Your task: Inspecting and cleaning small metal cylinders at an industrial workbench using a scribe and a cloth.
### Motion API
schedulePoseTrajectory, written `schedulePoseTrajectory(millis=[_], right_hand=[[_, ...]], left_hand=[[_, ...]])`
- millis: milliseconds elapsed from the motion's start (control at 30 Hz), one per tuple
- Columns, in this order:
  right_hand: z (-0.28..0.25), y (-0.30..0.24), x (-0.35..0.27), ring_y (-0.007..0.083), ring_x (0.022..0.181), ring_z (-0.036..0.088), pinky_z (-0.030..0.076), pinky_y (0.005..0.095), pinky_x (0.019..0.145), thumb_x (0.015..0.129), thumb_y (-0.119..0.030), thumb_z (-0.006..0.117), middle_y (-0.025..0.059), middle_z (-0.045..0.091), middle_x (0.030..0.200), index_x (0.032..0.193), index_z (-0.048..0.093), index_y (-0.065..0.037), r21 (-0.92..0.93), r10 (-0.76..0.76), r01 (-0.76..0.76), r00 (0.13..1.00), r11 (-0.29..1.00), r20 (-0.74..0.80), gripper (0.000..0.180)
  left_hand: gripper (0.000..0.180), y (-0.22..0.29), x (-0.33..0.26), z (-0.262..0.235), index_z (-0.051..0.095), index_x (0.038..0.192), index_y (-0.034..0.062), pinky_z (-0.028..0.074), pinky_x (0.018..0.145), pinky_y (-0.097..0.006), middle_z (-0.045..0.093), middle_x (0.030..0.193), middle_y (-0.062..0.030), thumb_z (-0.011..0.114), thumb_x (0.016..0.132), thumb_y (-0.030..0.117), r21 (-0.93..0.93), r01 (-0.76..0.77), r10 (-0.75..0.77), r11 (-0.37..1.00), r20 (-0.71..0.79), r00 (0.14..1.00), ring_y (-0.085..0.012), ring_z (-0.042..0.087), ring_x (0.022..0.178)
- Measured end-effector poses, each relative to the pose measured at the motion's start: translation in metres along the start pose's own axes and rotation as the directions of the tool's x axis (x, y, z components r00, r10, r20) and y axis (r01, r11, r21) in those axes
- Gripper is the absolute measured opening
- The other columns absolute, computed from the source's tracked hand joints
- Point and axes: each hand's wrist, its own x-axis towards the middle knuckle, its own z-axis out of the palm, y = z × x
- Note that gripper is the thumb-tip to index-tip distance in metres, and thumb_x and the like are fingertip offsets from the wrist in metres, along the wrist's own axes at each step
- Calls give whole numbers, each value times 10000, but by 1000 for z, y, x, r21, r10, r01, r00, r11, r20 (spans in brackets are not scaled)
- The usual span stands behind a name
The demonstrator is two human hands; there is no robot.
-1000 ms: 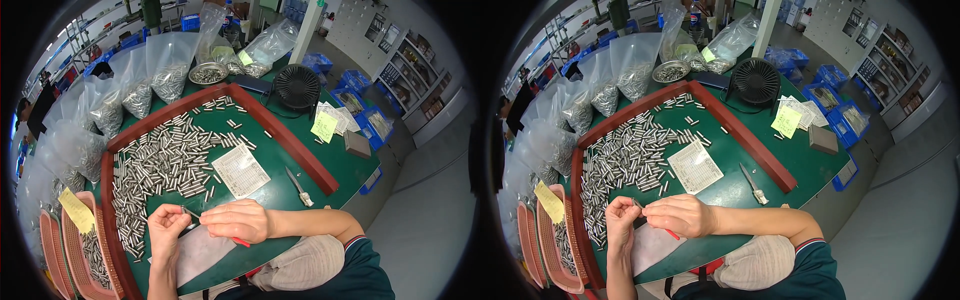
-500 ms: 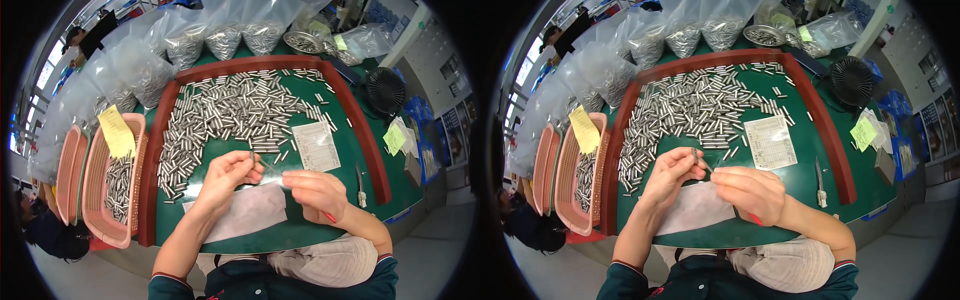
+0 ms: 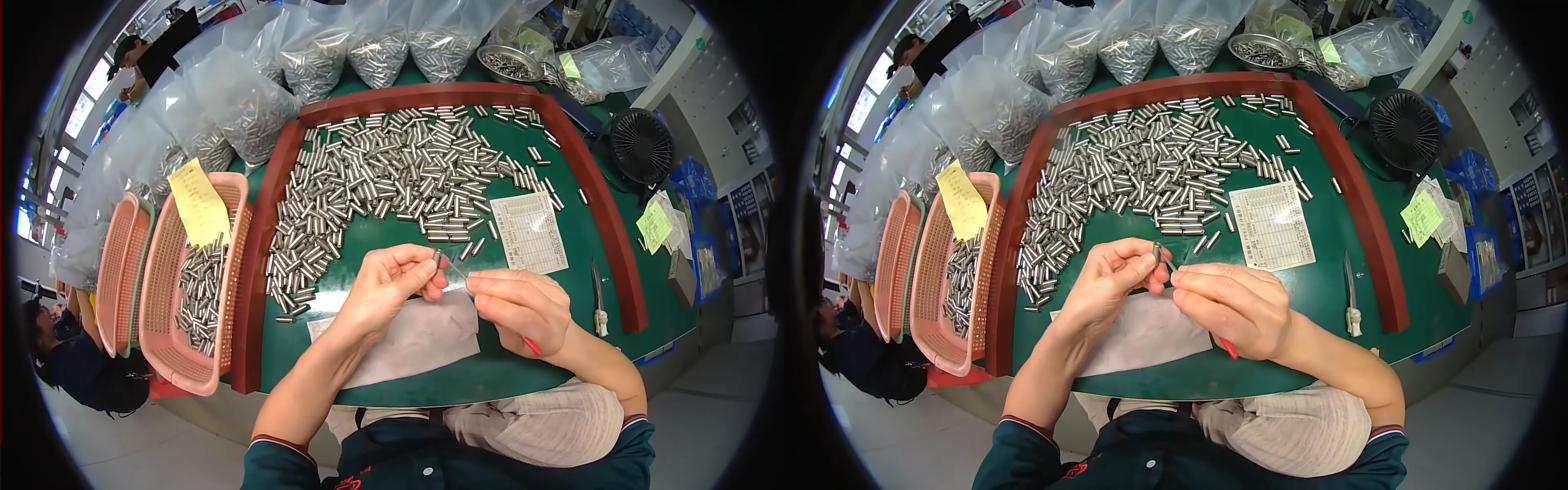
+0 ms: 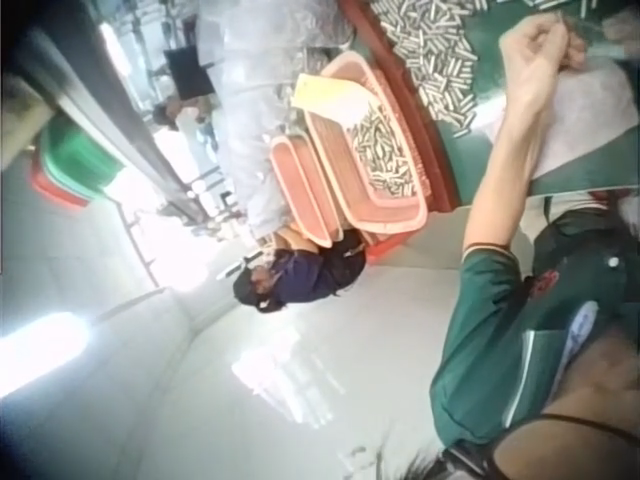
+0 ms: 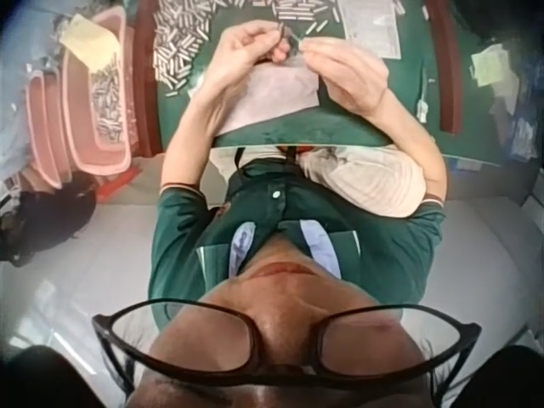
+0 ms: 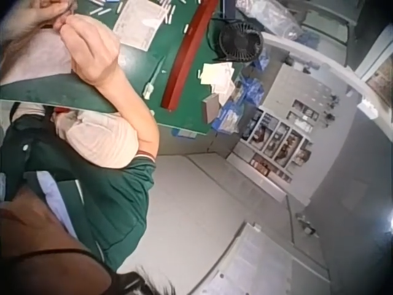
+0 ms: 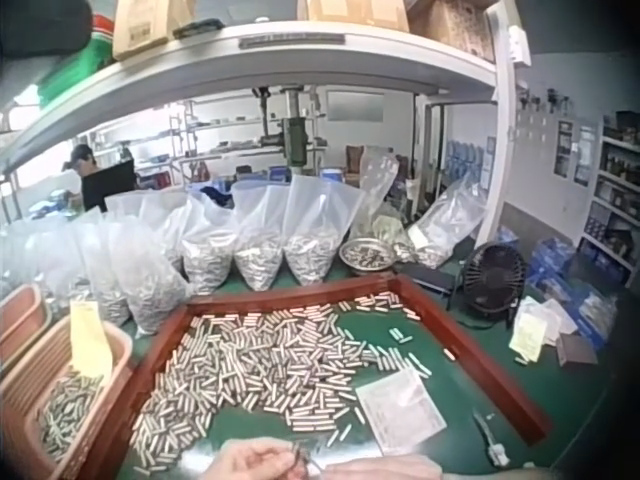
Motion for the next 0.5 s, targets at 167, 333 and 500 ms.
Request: schedulePoseTrajectory(millis=[167, 333, 500], right_hand=[[-1, 2, 0, 251, 754, 662, 553, 299, 606, 672, -57, 726, 143, 652, 863, 918, 600, 11, -28, -41, 41, 999, 999, 5, 285], [-10, -4, 0, 245, 705, 652, 543, 307, 571, 662, -145, 791, 110, 648, 823, 917, 575, -23, -12, 18, -18, 1000, 1000, -3, 356], [-11, -8, -4, 259, 694, 657, 540, 305, 567, 764, -99, 707, 117, 648, 821, 928, 555, -26, -78, 83, -84, 996, 993, -15, 236]], left_hand=[[171, 4, 1, 0, 601, 988, -20, 469, 679, -236, 616, 805, -56, 555, 889, 112, -19, 6, -6, 1000, 3, 1000, -106, 560, 692], [193, 1, -5, -1, 586, 990, -17, 487, 698, -246, 635, 855, -84, 577, 889, 147, -87, -17, 21, 996, 44, 999, -114, 584, 716], [171, -6, -1, 3, 569, 1005, 22, 476, 724, -245, 613, 873, -50, 543, 913, 163, -187, 17, -2, 982, 81, 997, -111, 578, 752]])
